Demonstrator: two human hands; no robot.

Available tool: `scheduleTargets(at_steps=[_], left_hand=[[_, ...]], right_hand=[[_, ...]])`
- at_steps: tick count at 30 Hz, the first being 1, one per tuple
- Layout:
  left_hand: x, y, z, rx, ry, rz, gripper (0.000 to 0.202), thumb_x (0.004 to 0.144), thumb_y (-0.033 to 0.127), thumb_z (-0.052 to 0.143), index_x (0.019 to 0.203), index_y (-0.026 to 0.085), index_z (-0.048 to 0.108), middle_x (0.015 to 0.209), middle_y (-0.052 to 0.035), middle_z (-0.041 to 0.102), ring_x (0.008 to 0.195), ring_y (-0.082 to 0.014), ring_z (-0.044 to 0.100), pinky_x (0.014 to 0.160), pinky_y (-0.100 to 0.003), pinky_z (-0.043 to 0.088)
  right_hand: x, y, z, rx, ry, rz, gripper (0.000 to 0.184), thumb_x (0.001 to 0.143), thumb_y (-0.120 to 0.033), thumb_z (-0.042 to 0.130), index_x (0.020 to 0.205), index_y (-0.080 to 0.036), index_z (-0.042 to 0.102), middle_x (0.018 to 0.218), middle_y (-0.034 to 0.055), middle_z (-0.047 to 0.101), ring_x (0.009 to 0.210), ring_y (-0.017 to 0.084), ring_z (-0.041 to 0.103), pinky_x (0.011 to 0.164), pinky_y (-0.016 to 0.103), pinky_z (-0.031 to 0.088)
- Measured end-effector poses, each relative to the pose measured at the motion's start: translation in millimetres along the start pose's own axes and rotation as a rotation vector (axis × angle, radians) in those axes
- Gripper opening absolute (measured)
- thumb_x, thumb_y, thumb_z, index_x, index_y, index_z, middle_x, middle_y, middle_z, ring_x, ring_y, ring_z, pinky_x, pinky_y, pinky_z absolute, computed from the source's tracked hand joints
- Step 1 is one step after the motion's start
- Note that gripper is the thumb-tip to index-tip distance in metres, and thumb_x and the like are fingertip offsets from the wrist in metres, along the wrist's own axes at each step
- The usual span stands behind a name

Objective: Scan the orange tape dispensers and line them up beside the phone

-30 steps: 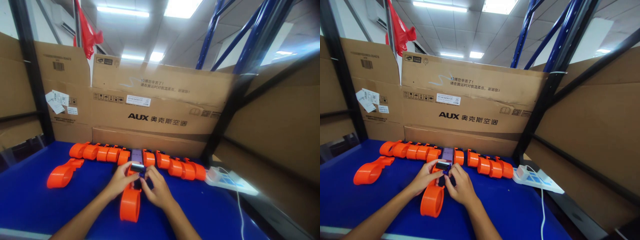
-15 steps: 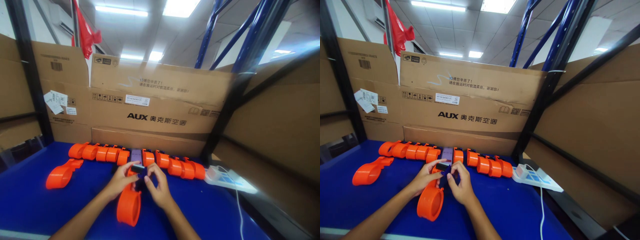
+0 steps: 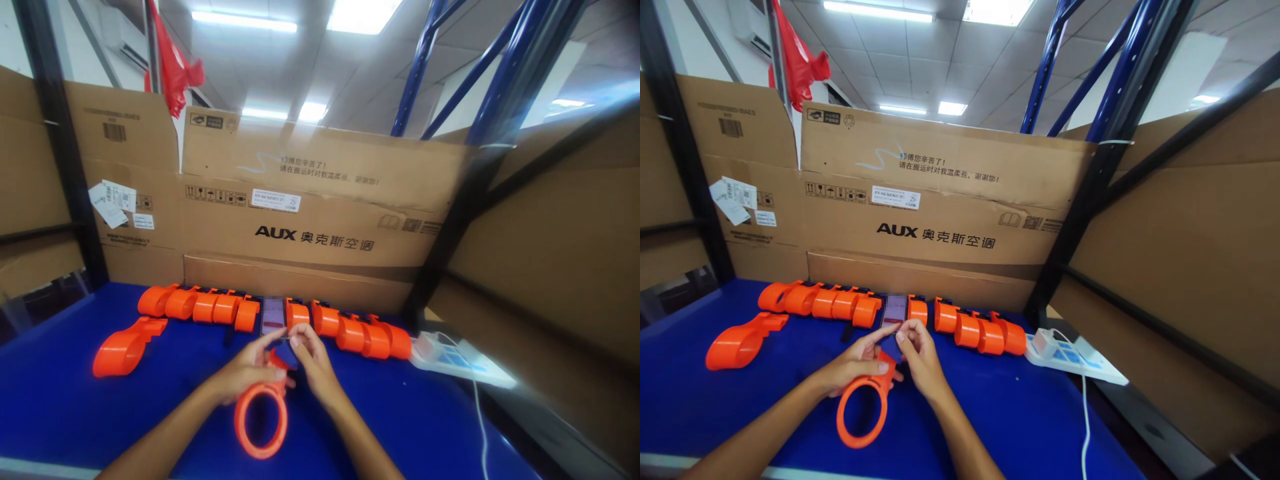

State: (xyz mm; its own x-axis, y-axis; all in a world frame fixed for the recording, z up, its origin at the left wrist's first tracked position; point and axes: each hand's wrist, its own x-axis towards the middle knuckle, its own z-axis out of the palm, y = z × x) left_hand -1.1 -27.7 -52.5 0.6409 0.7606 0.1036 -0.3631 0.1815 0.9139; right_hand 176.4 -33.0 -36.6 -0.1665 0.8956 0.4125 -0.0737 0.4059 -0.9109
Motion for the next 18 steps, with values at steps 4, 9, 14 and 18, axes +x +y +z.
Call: scheduleTargets(at_steps=[4,9,14,18], left_hand=[[3,-1,1.6,0.012,0.033,-0.009,0.073,0.084,0.04,0.074,0.146,0.021,0.041,0.093,-0.0115,0.075,0.073,-0.0265,0.076,0.066,-0.035,0.059],[6,-4,2.8,0.055,0.066,-0.019,0.074,0.086,0.042,0.071,0.148,0.019,0.039,0.086,-0.0101,0.076,0.063,-0.0247,0.075,0.06,-0.033,0.058],[6,-4,0.5,0.034,0.046,-0.029,0.078,0.086,0.041,0.071,0.15,0.019,0.033,0.084,-0.0103,0.076,0.063,-0.0258,0.075,0.059,-0.033,0.058],[6,-4,-1.2,0.027,0.072,0.007,0.08,0.084,0.039,0.073,0.15,0.019,0.033,0.086,-0.011,0.076,0.065,-0.025,0.075,0.06,-0.032,0.058]], right_hand=[[1,9,3,0.024,-0.041,0.009,0.032,0.088,-0.05,0.064,0.089,-0.026,0.044,0.074,-0.0053,0.05,0.06,0.012,0.044,0.053,0.021,0.038],[2,14,5,0.057,-0.074,0.004,0.035,0.09,-0.049,0.062,0.085,-0.025,0.036,0.072,-0.0067,0.044,0.062,0.011,0.038,0.056,0.022,0.035],[2,11,5,0.045,-0.063,0.005,0.036,0.089,-0.051,0.063,0.086,-0.025,0.039,0.072,-0.0067,0.043,0.062,0.011,0.037,0.057,0.022,0.034],[0,5,4,0.032,-0.055,0.095,0.031,0.091,-0.052,0.06,0.099,-0.027,0.044,0.08,-0.0047,0.049,0.063,0.011,0.041,0.053,0.02,0.034]])
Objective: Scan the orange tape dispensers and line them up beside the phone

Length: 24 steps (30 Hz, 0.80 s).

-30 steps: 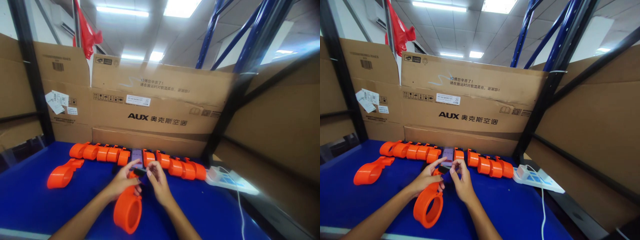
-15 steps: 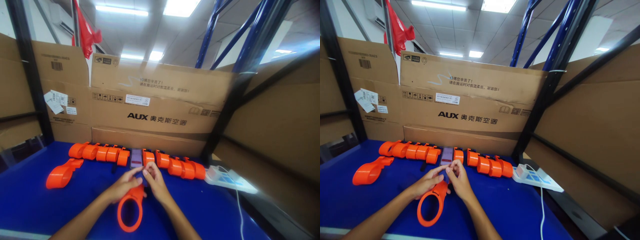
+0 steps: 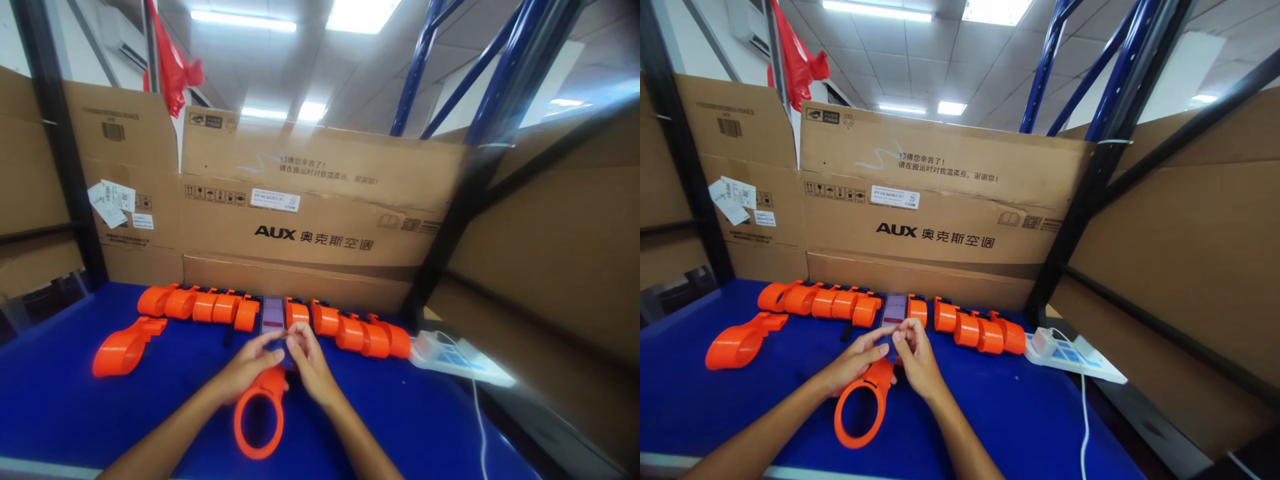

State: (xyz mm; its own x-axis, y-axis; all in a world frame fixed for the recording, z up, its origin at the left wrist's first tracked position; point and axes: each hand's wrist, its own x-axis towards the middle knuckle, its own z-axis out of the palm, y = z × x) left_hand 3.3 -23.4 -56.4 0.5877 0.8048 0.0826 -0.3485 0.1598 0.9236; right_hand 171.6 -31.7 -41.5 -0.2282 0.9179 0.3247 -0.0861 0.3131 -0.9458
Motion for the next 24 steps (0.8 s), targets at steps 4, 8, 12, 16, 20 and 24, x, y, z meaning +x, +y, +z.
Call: scheduleTargets(at_steps=[4,8,12,16,20,24], left_hand=[[-1,0,0.3,0.035,0.042,0.017,0.075,0.083,0.036,0.074,0.146,0.017,0.039,0.08,-0.0092,0.075,0.062,-0.0235,0.074,0.057,-0.029,0.057],[-1,0,1.0,0.043,0.088,0.029,0.07,0.082,0.034,0.076,0.142,0.017,0.044,0.078,-0.0071,0.074,0.061,-0.0229,0.074,0.056,-0.029,0.057],[1,5,-1.7,-0.023,0.112,0.086,0.072,0.081,0.034,0.076,0.144,0.019,0.044,0.092,-0.0124,0.076,0.064,-0.0249,0.075,0.059,-0.032,0.058],[-1,19,-13.3,-0.267,0.127,0.203,0.072,0.085,0.048,0.067,0.146,0.018,0.042,0.102,-0.0168,0.076,0.068,-0.028,0.075,0.061,-0.037,0.059],[-7,38,-23.9,-0.474,0.208,0.316,0.063,0.091,0.05,0.057,0.143,0.015,0.049,0.103,-0.0152,0.077,0.074,-0.0261,0.075,0.06,-0.032,0.059],[-12,48,-25.2,-0.558,0.268,0.382,0.058,0.093,0.046,0.055,0.14,0.013,0.052,0.102,-0.0136,0.078,0.069,-0.0225,0.074,0.059,-0.03,0.058]], right_hand=[[-1,-2,1,0.018,0.013,-0.008,0.032,0.09,-0.052,0.062,0.099,-0.027,0.043,0.08,-0.0049,0.05,0.063,0.011,0.043,0.053,0.02,0.036],[2,1,3,-0.004,0.044,-0.049,0.035,0.088,-0.054,0.064,0.091,-0.026,0.043,0.074,-0.0064,0.048,0.062,0.012,0.045,0.056,0.022,0.04],[5,5,-1,-0.062,0.08,-0.052,0.04,0.094,-0.064,0.045,0.099,-0.025,0.053,0.078,-0.0015,0.057,0.066,0.016,0.054,0.059,0.026,0.043],[3,-3,-6,-0.42,0.068,-0.15,0.041,0.101,-0.054,0.034,0.103,-0.024,0.061,0.094,0.0061,0.068,0.084,0.022,0.062,0.073,0.033,0.047],[-10,-18,4,-0.933,-0.333,-0.345,0.03,0.101,-0.036,0.045,0.124,-0.025,0.06,0.126,0.0089,0.064,0.108,0.025,0.054,0.093,0.04,0.041],[-25,-20,31,-1.16,-0.612,-0.424,0.039,0.097,-0.037,0.052,0.136,-0.034,0.052,0.138,0.005,0.057,0.118,0.029,0.046,0.097,0.046,0.037]])
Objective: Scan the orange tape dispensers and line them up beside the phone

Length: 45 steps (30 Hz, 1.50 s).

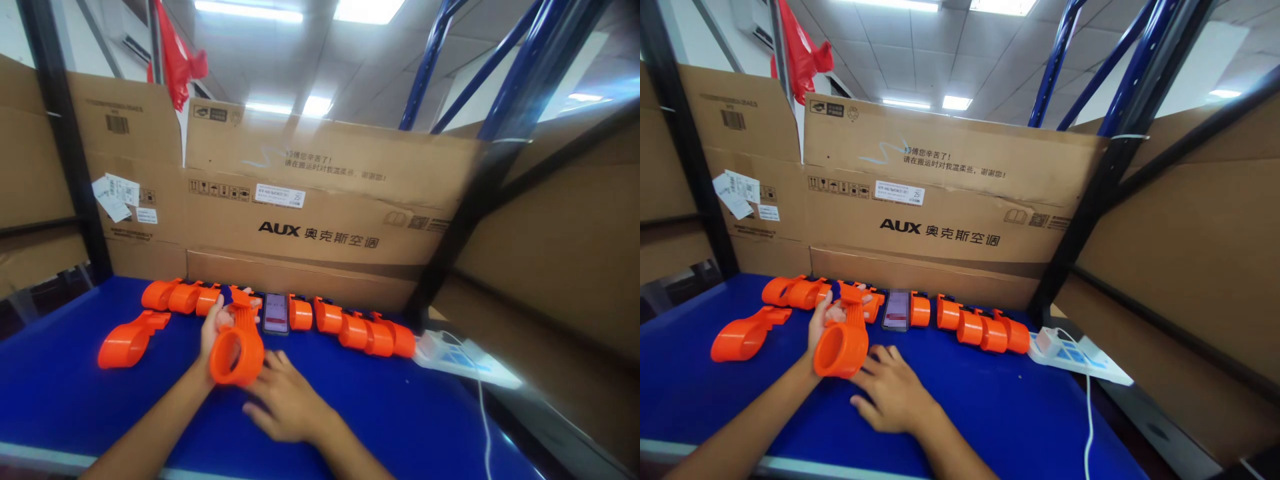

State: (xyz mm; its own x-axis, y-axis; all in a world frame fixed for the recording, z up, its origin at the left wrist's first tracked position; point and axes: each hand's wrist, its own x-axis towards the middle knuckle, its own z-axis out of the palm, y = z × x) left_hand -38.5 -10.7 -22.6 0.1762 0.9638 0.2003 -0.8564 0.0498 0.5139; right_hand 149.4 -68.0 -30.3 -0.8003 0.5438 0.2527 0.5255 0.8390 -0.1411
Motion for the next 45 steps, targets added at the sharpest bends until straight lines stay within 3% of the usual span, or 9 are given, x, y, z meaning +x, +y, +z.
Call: scheduleTargets(at_steps=[5,9,13,20,26,30,34,39,45], left_hand=[[1,-3,-0.1,0.037,0.02,-0.002,0.057,0.093,0.046,0.054,0.139,0.013,0.053,0.097,-0.0141,0.078,0.066,-0.0233,0.074,0.058,-0.031,0.058],[3,-6,-3.2,0.036,0.017,-0.041,0.057,0.093,0.044,0.055,0.141,0.014,0.051,0.1,-0.0144,0.078,0.066,-0.0229,0.073,0.059,-0.031,0.058],[3,-7,-6.6,0.075,0.013,-0.076,0.06,0.091,0.049,0.056,0.141,0.015,0.051,0.099,-0.0138,0.078,0.063,-0.0227,0.073,0.056,-0.031,0.057],[4,-8,-10.2,0.083,0.0,-0.044,0.06,0.092,0.047,0.056,0.142,0.015,0.05,0.099,-0.0123,0.078,0.068,-0.0223,0.073,0.059,-0.029,0.056],[4,-9,-10.1,0.086,-0.033,-0.044,0.059,0.093,0.049,0.053,0.14,0.013,0.052,0.1,-0.0121,0.078,0.068,-0.0247,0.073,0.06,-0.031,0.056],[4,-9,-10.4,0.101,-0.034,-0.038,0.055,0.093,0.048,0.052,0.137,0.014,0.054,0.102,-0.0125,0.078,0.074,-0.027,0.074,0.061,-0.03,0.056],[6,-10,-15.2,0.132,-0.049,-0.101,0.055,0.093,0.052,0.051,0.13,0.013,0.061,0.098,-0.0135,0.079,0.069,-0.027,0.074,0.055,-0.029,0.054],[7,-12,-15.6,0.145,-0.03,-0.14,0.057,0.092,0.051,0.054,0.13,0.01,0.062,0.094,-0.0159,0.078,0.059,-0.0211,0.071,0.059,-0.03,0.055],[-2,-17,1.0,0.123,-0.063,-0.206,0.054,0.089,0.046,0.058,0.126,0.005,0.062,0.099,-0.019,0.076,0.078,-0.0261,0.074,0.074,-0.034,0.057]], right_hand=[[5,-9,9,-0.089,-0.061,0.003,0.034,0.099,-0.033,0.047,0.132,-0.033,0.054,0.136,0.0059,0.055,0.119,0.03,0.042,0.098,0.049,0.034],[-1,3,2,-0.097,-0.061,0.066,0.026,0.096,-0.032,0.051,0.119,-0.029,0.062,0.128,0.0071,0.056,0.111,0.028,0.044,0.096,0.047,0.034],[-9,19,-5,-0.081,-0.028,0.114,0.032,0.091,-0.031,0.06,0.122,-0.029,0.062,0.122,0.007,0.057,0.107,0.026,0.044,0.095,0.043,0.034],[-14,36,-8,-0.066,0.032,0.153,0.025,0.097,-0.02,0.048,0.111,-0.027,0.067,0.108,0.0063,0.06,0.098,0.022,0.046,0.082,0.035,0.035],[-14,39,-10,-0.011,0.017,0.169,0.016,0.085,-0.013,0.06,0.098,-0.023,0.063,0.105,0.0044,0.061,0.105,0.022,0.048,0.09,0.037,0.034],[-16,40,-12,0.054,-0.036,0.18,0.018,0.079,-0.02,0.072,0.094,-0.023,0.062,0.104,0.0028,0.063,0.108,0.023,0.05,0.099,0.042,0.032],[-20,38,-18,0.153,-0.024,0.154,0.018,0.083,-0.027,0.072,0.1,-0.026,0.066,0.111,0.0032,0.067,0.112,0.024,0.053,0.102,0.043,0.033],[-24,41,-25,0.302,0.155,0.203,0.017,0.094,-0.028,0.059,0.106,-0.029,0.07,0.111,0.004,0.072,0.107,0.024,0.06,0.1,0.044,0.04],[-23,56,-26,0.637,0.701,0.435,0.027,0.091,-0.045,0.063,0.104,-0.023,0.072,0.098,0.0065,0.074,0.091,0.027,0.066,0.086,0.041,0.051]])
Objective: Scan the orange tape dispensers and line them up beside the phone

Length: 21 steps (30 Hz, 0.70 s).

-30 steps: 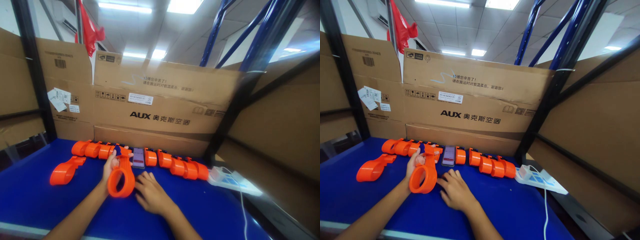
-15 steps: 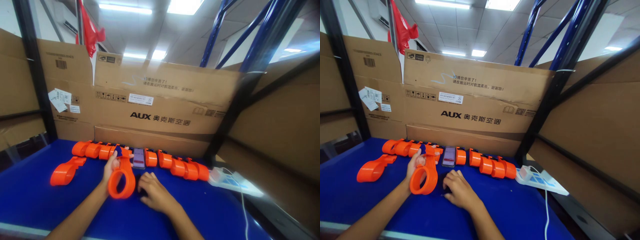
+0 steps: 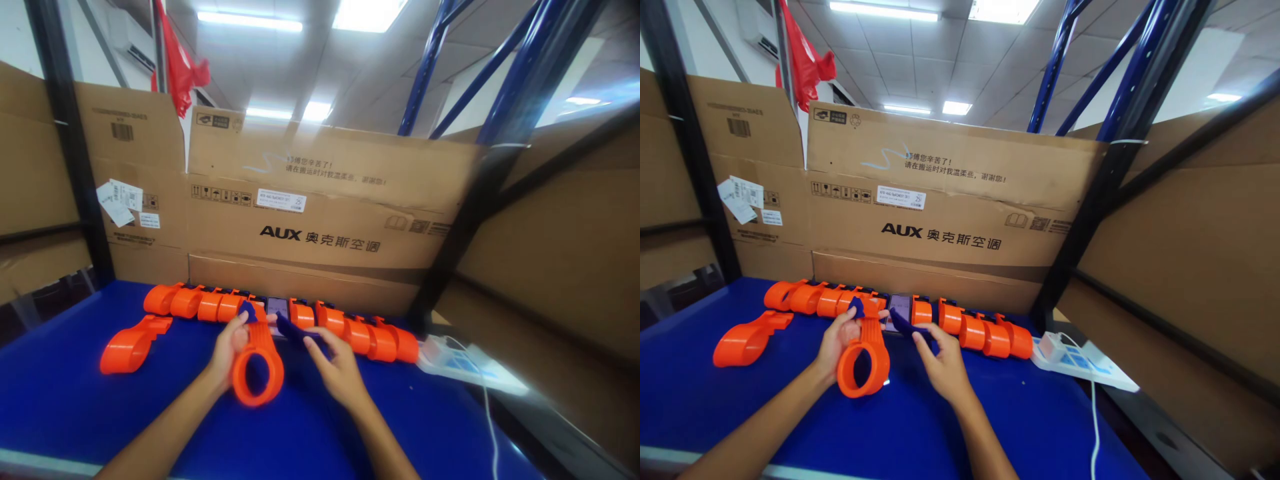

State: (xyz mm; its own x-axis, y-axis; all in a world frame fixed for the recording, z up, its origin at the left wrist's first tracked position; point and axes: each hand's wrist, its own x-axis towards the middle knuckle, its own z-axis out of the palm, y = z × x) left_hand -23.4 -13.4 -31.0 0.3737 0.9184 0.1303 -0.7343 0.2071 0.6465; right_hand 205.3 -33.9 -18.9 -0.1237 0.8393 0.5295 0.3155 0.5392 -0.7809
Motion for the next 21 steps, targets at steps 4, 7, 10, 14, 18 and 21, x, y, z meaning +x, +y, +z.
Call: scheduleTargets(at_steps=[4,7,10,14,18,21], left_hand=[[0,-8,4.4,0.062,0.079,0.093,0.044,0.082,0.03,0.071,0.122,0.016,0.061,0.111,-0.0139,0.074,0.093,-0.0277,0.072,0.082,-0.038,0.056],[2,-13,3.3,0.152,0.131,0.159,0.043,0.078,0.025,0.077,0.118,0.02,0.061,0.11,-0.0099,0.073,0.088,-0.0235,0.072,0.076,-0.033,0.057],[2,-15,3.2,0.198,0.144,0.179,0.046,0.077,0.027,0.079,0.119,0.021,0.062,0.116,-0.0101,0.071,0.093,-0.0233,0.071,0.078,-0.032,0.057],[-1,-15,5.4,0.214,0.063,0.149,0.055,0.074,0.025,0.081,0.125,0.023,0.062,0.12,-0.0113,0.07,0.102,-0.0295,0.071,0.084,-0.038,0.057],[-5,-14,7.9,0.279,-0.01,0.118,0.06,0.073,0.024,0.081,0.13,0.021,0.062,0.122,-0.0139,0.07,0.106,-0.033,0.069,0.084,-0.038,0.056],[-7,-14,10.0,0.332,-0.027,0.107,0.059,0.074,0.025,0.081,0.129,0.019,0.064,0.12,-0.0153,0.071,0.109,-0.0339,0.067,0.087,-0.038,0.055]], right_hand=[[5,5,-1,0.266,0.223,0.1,0.034,0.085,-0.049,0.07,0.105,-0.021,0.07,0.097,0.0068,0.073,0.089,0.025,0.066,0.079,0.037,0.054],[6,6,-2,0.379,0.274,0.148,0.036,0.083,-0.048,0.073,0.107,-0.021,0.069,0.097,0.0069,0.073,0.087,0.024,0.066,0.073,0.034,0.055],[8,7,-3,0.494,0.279,0.18,0.039,0.082,-0.049,0.074,0.109,-0.022,0.067,0.098,0.0071,0.073,0.085,0.025,0.068,0.069,0.035,0.056],[7,9,-2,0.566,0.233,0.215,0.041,0.08,-0.048,0.075,0.111,-0.024,0.065,0.091,0.0048,0.073,0.079,0.023,0.068,0.069,0.035,0.055],[6,14,4,0.475,0.203,0.217,0.038,0.081,-0.049,0.074,0.109,-0.025,0.066,0.09,0.0039,0.071,0.082,0.023,0.067,0.072,0.035,0.054],[4,17,8,0.283,0.191,0.142,0.035,0.085,-0.05,0.069,0.109,-0.025,0.068,0.103,0.0069,0.071,0.096,0.027,0.065,0.082,0.039,0.053]])
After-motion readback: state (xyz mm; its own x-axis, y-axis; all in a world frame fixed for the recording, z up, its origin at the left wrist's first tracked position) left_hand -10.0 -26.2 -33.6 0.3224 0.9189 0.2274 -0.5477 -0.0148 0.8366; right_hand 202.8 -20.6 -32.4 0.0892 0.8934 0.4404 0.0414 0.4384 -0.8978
